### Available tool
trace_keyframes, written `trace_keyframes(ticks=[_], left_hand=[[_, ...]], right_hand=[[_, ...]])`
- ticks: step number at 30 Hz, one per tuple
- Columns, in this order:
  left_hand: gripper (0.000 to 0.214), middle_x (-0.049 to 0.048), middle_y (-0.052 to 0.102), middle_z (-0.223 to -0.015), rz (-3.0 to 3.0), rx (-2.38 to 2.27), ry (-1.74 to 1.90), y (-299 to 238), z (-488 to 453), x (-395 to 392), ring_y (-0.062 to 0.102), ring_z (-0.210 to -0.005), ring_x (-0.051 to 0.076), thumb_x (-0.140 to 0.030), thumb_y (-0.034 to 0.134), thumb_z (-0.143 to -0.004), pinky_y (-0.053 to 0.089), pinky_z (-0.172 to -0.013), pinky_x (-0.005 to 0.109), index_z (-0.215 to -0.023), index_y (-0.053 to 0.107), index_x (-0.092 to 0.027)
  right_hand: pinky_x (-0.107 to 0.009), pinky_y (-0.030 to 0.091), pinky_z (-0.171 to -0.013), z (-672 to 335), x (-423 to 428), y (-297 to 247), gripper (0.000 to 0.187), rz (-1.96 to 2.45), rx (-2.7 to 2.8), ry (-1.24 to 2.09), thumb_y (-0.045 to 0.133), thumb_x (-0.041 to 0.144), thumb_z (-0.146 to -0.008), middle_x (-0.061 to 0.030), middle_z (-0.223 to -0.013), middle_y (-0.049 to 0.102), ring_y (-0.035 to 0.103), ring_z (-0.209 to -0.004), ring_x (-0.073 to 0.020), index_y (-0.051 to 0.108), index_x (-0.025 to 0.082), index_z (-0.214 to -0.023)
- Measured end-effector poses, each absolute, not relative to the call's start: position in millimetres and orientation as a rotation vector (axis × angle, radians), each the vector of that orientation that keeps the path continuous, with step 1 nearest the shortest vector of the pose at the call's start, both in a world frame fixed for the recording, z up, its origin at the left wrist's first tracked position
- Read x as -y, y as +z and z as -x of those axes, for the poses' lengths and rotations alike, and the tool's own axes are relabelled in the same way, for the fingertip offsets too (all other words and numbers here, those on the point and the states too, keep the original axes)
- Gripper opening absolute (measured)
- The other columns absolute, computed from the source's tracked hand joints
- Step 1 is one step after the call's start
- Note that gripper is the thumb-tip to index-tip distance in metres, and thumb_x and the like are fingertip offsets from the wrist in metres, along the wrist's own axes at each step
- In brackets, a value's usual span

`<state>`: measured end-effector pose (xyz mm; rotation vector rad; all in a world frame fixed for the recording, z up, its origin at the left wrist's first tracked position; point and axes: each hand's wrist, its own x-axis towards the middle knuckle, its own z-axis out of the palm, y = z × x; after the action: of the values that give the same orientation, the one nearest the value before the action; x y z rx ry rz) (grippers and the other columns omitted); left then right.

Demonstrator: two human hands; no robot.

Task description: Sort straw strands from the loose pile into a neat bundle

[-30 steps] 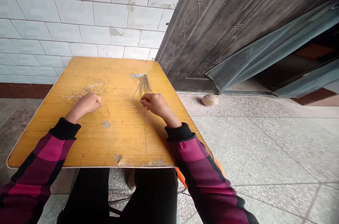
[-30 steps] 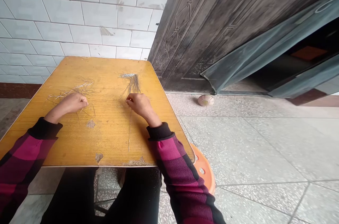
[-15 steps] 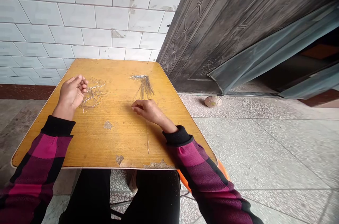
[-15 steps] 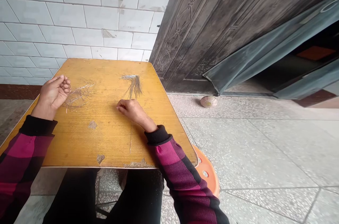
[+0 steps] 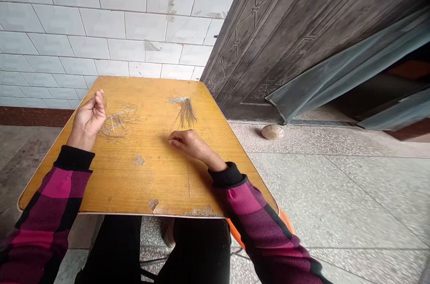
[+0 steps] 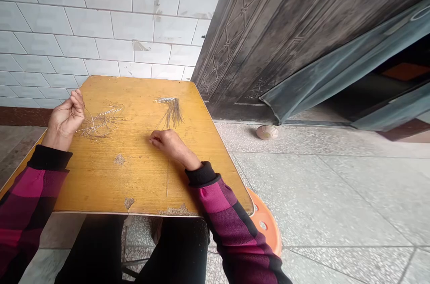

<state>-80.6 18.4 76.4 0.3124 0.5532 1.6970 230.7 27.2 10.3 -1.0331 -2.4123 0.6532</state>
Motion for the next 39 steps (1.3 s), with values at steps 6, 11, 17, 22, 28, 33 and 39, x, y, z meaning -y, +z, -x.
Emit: trace_keyframes(ticks=[6, 11, 17, 22, 28, 33, 39], left_hand=[[0.031, 0.0026, 0.069, -0.079, -0.366, -0.576, 1.594, 70, 90, -17, 0.049, -0.035, -0.003, -0.004, 0.031, -0.096, 0.036, -0.031, 0.000, -0.088, 0.059, -0.015], [0.030, 0.0055, 0.069, -0.082, -0.386, -0.582, 1.562, 73, 89, -15, 0.053, -0.041, -0.001, -0.001, 0.035, -0.094, 0.040, -0.035, 0.001, -0.081, 0.059, -0.013], [0.029, 0.0022, 0.062, -0.067, -0.455, -0.707, 1.578, 75, 81, -14, 0.057, -0.047, 0.001, -0.002, 0.040, -0.093, 0.048, -0.045, 0.004, -0.072, 0.057, -0.011], [0.033, -0.0006, 0.060, -0.066, -0.496, -0.553, 1.708, 88, 78, -3, 0.052, -0.045, -0.001, -0.005, 0.036, -0.096, 0.041, -0.040, 0.002, -0.072, 0.057, -0.015], [0.024, -0.0034, 0.052, -0.060, -0.773, -0.714, 1.767, 82, 81, -4, 0.045, -0.044, 0.001, -0.015, 0.049, -0.093, 0.038, -0.041, 0.009, -0.072, 0.059, -0.021], [0.021, -0.0040, 0.041, -0.052, -0.933, -0.767, 1.669, 76, 77, -6, 0.038, -0.042, 0.005, -0.022, 0.050, -0.092, 0.036, -0.039, 0.013, -0.073, 0.058, -0.022], [0.020, -0.0064, 0.036, -0.051, -0.798, -0.612, 1.408, 55, 44, -7, 0.033, -0.040, 0.003, -0.018, 0.049, -0.091, 0.029, -0.038, 0.012, -0.073, 0.057, -0.016]], right_hand=[[-0.021, 0.035, -0.058, -230, -26, 11, 0.015, 1.011, 2.418, 0.704, 0.053, 0.020, -0.087, 0.0015, -0.060, 0.059, 0.050, -0.055, -0.0092, 0.063, 0.015, -0.077], [-0.021, 0.035, -0.058, -230, -26, 10, 0.014, 1.028, 2.439, 0.663, 0.053, 0.018, -0.086, 0.0009, -0.063, 0.061, 0.051, -0.056, -0.0091, 0.064, 0.015, -0.078], [-0.022, 0.032, -0.057, -229, -28, 8, 0.015, 1.031, 2.469, 0.631, 0.053, 0.018, -0.086, 0.0015, -0.062, 0.060, 0.048, -0.055, -0.0084, 0.065, 0.015, -0.078], [-0.021, 0.031, -0.056, -229, -28, 7, 0.015, 1.026, 2.477, 0.657, 0.052, 0.017, -0.085, 0.0023, -0.060, 0.058, 0.046, -0.054, -0.0079, 0.063, 0.015, -0.076], [-0.022, 0.031, -0.056, -229, -28, 7, 0.016, 1.030, 2.469, 0.680, 0.052, 0.017, -0.085, 0.0029, -0.058, 0.057, 0.046, -0.053, -0.0081, 0.063, 0.016, -0.074], [-0.021, 0.034, -0.057, -228, -27, 9, 0.015, 1.040, 2.469, 0.675, 0.053, 0.016, -0.085, 0.0023, -0.059, 0.059, 0.048, -0.054, -0.0081, 0.063, 0.016, -0.074], [-0.023, 0.043, -0.061, -227, -26, 8, 0.020, 1.029, 2.179, 0.794, 0.052, 0.025, -0.089, -0.0008, -0.069, 0.063, 0.054, -0.059, -0.0094, 0.066, 0.014, -0.099]])
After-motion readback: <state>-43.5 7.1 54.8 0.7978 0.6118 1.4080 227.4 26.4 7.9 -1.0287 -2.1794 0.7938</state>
